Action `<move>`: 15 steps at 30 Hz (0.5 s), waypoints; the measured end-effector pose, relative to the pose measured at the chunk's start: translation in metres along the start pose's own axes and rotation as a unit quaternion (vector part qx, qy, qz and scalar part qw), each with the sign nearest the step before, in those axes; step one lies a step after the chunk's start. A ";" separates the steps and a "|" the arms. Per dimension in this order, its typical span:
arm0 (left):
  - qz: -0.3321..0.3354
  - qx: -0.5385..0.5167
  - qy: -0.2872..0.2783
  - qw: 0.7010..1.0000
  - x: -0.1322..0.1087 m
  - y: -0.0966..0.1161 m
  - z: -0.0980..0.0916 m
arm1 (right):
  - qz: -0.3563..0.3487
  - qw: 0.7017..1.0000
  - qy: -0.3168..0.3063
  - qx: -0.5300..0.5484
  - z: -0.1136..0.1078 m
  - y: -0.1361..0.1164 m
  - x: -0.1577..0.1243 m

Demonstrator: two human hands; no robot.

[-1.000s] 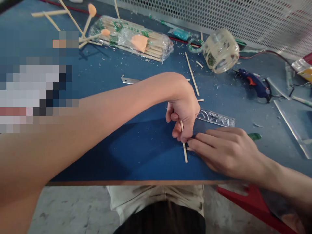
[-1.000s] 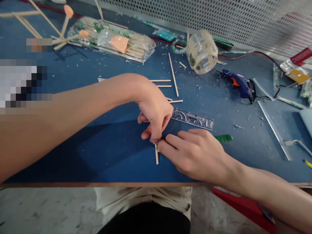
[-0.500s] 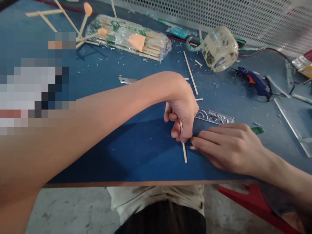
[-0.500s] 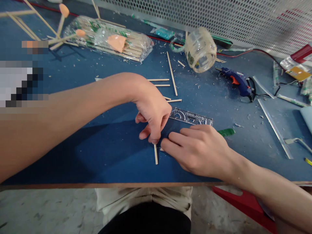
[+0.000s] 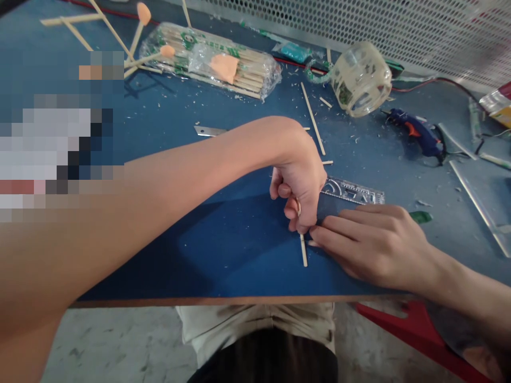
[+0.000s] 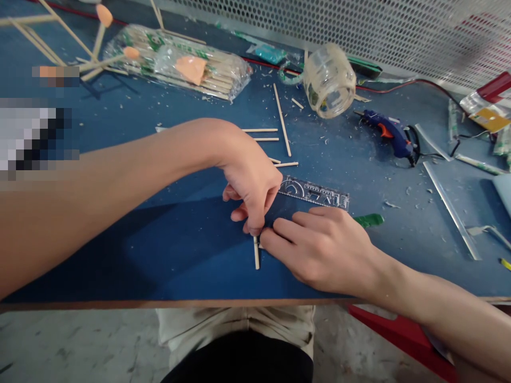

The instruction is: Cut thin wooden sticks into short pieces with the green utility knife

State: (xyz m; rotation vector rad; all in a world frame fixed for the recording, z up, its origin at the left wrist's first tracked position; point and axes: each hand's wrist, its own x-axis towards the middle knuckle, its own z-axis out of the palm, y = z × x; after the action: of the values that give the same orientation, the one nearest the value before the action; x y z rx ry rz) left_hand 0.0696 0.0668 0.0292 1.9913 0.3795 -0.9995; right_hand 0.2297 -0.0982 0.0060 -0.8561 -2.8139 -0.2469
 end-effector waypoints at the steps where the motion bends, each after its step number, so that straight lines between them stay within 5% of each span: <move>1: -0.011 -0.009 0.002 1.000 0.000 0.000 0.000 | 0.003 1.000 -0.002 0.002 0.000 0.000 0.000; 15: -0.019 0.003 -0.001 1.000 -0.002 0.002 0.000 | 0.003 1.000 -0.017 -0.006 -0.004 0.003 -0.001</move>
State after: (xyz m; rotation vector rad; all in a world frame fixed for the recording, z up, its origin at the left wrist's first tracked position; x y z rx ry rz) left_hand 0.0699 0.0661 0.0315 1.9949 0.4145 -1.0271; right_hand 0.2331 -0.0971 0.0095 -0.8787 -2.8432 -0.2516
